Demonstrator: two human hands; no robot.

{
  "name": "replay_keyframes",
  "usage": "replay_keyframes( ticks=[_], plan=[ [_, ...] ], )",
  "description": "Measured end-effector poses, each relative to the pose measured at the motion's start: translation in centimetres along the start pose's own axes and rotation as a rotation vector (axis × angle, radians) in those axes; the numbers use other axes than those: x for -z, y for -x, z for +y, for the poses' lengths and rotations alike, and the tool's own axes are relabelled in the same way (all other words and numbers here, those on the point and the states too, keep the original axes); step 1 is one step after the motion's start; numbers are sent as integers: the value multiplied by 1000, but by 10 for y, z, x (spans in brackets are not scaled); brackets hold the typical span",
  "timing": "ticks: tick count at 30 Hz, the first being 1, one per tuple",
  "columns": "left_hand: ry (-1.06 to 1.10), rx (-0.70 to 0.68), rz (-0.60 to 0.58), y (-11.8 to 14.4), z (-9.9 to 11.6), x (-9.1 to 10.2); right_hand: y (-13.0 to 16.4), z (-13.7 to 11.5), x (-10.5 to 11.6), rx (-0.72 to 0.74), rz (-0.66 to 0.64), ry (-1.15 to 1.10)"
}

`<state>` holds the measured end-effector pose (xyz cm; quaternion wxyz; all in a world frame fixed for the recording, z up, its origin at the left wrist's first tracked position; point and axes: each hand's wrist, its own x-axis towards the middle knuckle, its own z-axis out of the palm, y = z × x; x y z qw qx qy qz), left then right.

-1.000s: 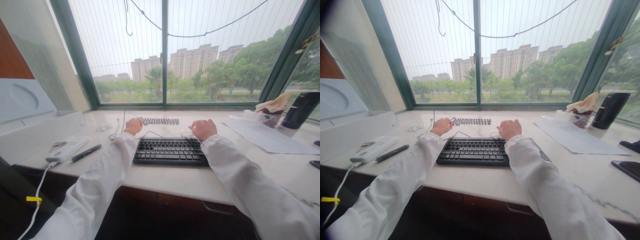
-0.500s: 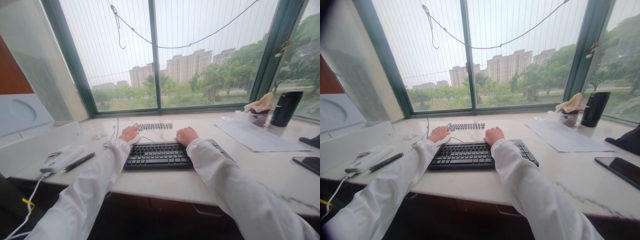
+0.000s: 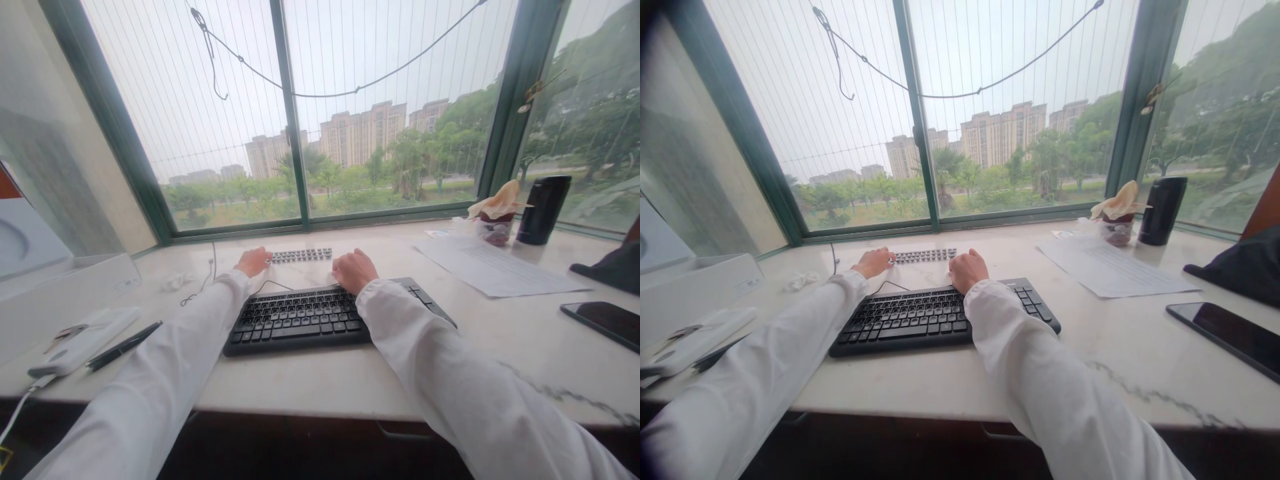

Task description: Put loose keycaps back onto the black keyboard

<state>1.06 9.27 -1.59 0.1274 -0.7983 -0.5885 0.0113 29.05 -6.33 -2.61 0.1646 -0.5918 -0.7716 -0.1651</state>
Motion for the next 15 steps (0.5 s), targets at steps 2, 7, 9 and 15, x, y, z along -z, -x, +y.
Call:
replay_keyframes(
  ticks=[2, 7, 9, 15],
  plan=[
    [-11, -8, 4, -3, 3, -1, 0, 0, 0, 5, 6, -2],
    [-15, -21, 17, -5, 3, -1, 0, -2, -2, 16, 24, -14],
    [-7, -25, 34, -4, 3, 0, 0, -2, -3, 19, 34, -22],
    [66, -81, 197, 11, 14, 12, 0, -4, -2, 22, 88, -75]
  ],
)
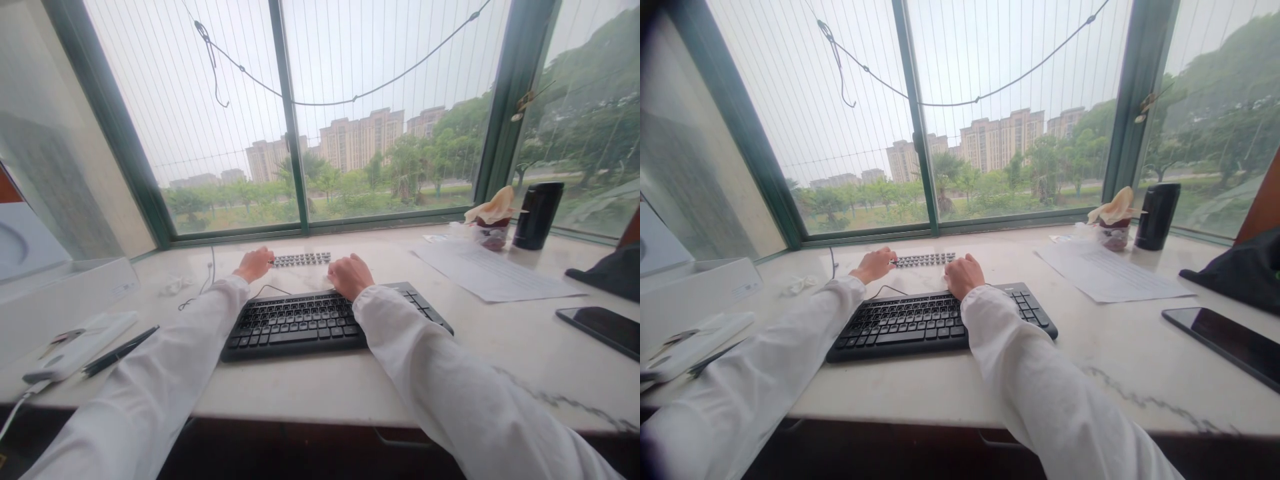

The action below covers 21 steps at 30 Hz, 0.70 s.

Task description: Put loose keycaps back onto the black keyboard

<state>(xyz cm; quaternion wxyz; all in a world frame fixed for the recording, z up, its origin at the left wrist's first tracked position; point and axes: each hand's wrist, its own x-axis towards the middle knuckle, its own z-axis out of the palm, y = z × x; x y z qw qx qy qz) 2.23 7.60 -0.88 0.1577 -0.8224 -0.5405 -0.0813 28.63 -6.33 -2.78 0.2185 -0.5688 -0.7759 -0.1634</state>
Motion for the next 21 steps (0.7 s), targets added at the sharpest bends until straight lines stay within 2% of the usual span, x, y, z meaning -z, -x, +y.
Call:
replay_keyframes(
  ticks=[7, 8, 10, 12, 15, 18, 21],
  plan=[
    [147, -172, 247, 41, 46, 42, 0, -6, 1, -84, 116, -154],
    [176, -201, 284, 49, 54, 46, 0, -7, 1, -99, 124, -178],
    [321, -296, 432, 62, 69, 50, 0, -11, 2, -110, 165, -245],
    [418, -322, 526, 72, 81, 50, 0, -15, 5, -54, 251, -342],
    [522, -320, 545, 81, 91, 45, 2, -21, 7, 143, 324, -471],
    [616, -309, 504, 85, 92, 41, 4, -20, 6, 310, 245, -498],
    [690, -284, 470, 87, 89, 41, 4, -15, 4, 404, 183, -510]
  ],
)
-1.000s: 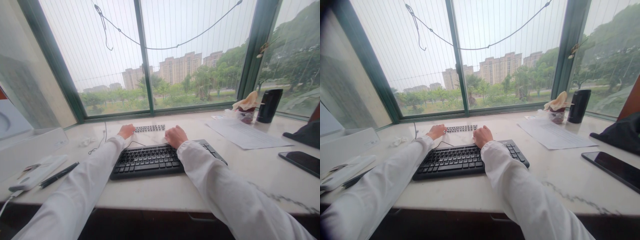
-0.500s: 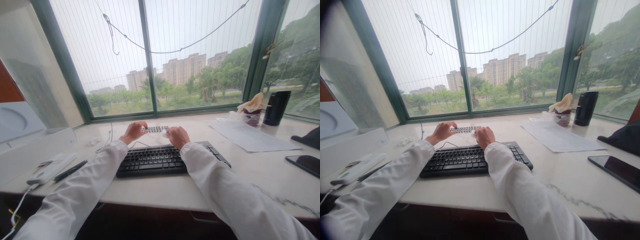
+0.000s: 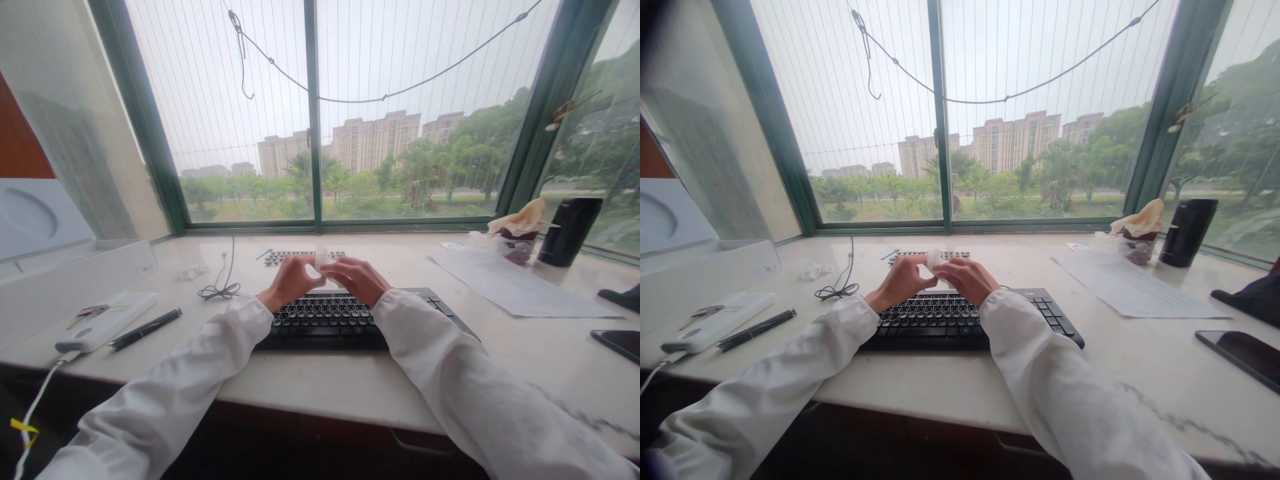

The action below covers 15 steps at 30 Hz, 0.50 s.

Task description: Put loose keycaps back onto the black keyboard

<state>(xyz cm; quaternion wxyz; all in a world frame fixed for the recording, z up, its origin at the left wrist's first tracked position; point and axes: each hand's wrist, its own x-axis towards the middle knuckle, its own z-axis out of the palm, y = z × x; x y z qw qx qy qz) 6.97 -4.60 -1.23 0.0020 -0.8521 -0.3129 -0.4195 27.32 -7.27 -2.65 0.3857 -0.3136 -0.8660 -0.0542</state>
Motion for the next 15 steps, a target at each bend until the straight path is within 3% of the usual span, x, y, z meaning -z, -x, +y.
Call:
replay_keyframes(
  ticks=[7, 15],
  plan=[
    [158, 74, -36, 2, -7, 4, -2, 3, 6, 102, -98, 70],
    [268, 84, -86, 3, -11, 0, -3, 6, 5, 157, -38, 255]
  ],
)
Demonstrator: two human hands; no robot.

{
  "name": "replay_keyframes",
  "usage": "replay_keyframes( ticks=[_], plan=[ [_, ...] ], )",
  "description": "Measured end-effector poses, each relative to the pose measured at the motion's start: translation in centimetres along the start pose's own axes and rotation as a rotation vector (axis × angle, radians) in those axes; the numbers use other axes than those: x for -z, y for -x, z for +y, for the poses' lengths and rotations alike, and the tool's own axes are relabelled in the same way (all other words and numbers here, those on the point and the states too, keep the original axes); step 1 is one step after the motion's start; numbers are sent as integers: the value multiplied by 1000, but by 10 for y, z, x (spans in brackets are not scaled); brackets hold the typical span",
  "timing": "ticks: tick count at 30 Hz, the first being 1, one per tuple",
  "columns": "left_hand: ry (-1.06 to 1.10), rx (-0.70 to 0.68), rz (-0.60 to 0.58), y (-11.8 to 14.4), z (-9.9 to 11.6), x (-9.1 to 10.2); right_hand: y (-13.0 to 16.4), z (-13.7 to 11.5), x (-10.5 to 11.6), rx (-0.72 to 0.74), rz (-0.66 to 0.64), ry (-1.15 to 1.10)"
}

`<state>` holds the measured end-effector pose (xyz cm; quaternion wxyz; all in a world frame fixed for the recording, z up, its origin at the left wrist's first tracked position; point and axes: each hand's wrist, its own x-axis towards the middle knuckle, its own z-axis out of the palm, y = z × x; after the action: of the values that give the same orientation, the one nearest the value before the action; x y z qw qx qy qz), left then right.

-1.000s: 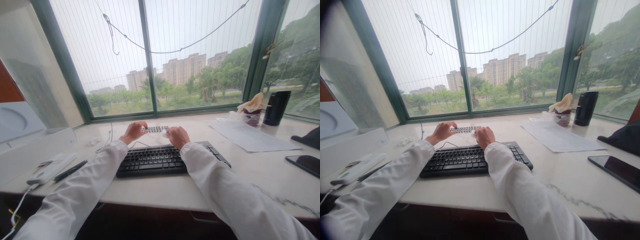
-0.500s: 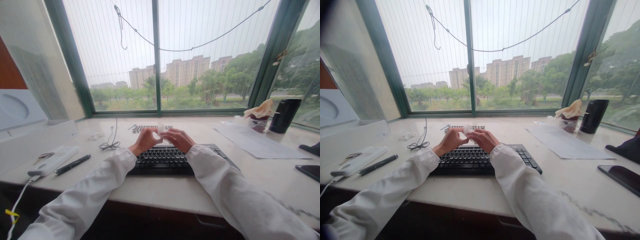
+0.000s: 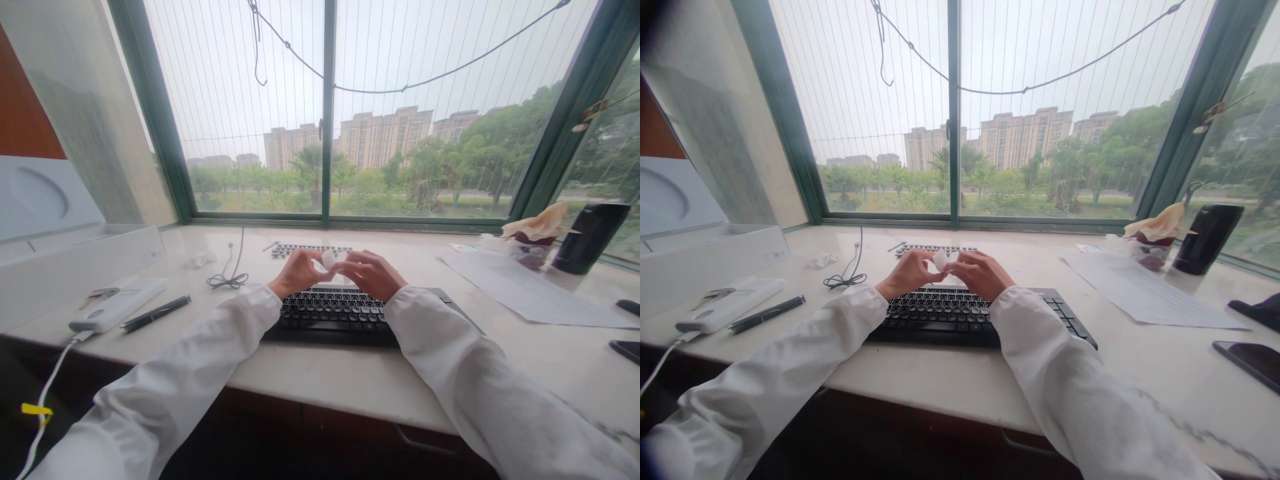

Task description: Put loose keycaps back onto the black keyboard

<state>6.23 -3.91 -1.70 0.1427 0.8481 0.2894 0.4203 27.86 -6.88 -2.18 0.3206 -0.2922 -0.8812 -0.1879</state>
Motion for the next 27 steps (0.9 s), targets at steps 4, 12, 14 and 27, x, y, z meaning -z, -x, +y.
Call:
replay_keyframes(
  ticks=[4, 12, 14, 27],
  plan=[
    [-14, 20, 32, -1, -4, 0, 2, -2, 2, -105, 39, 7],
    [-62, -70, 174, 0, 4, 1, -4, -6, -9, -707, 179, -774],
    [-78, -99, 190, 2, 8, 1, -7, -10, -13, -755, 152, -909],
    [-128, -231, 169, 3, 17, 3, -9, -21, -11, -819, 40, -1089]
  ],
)
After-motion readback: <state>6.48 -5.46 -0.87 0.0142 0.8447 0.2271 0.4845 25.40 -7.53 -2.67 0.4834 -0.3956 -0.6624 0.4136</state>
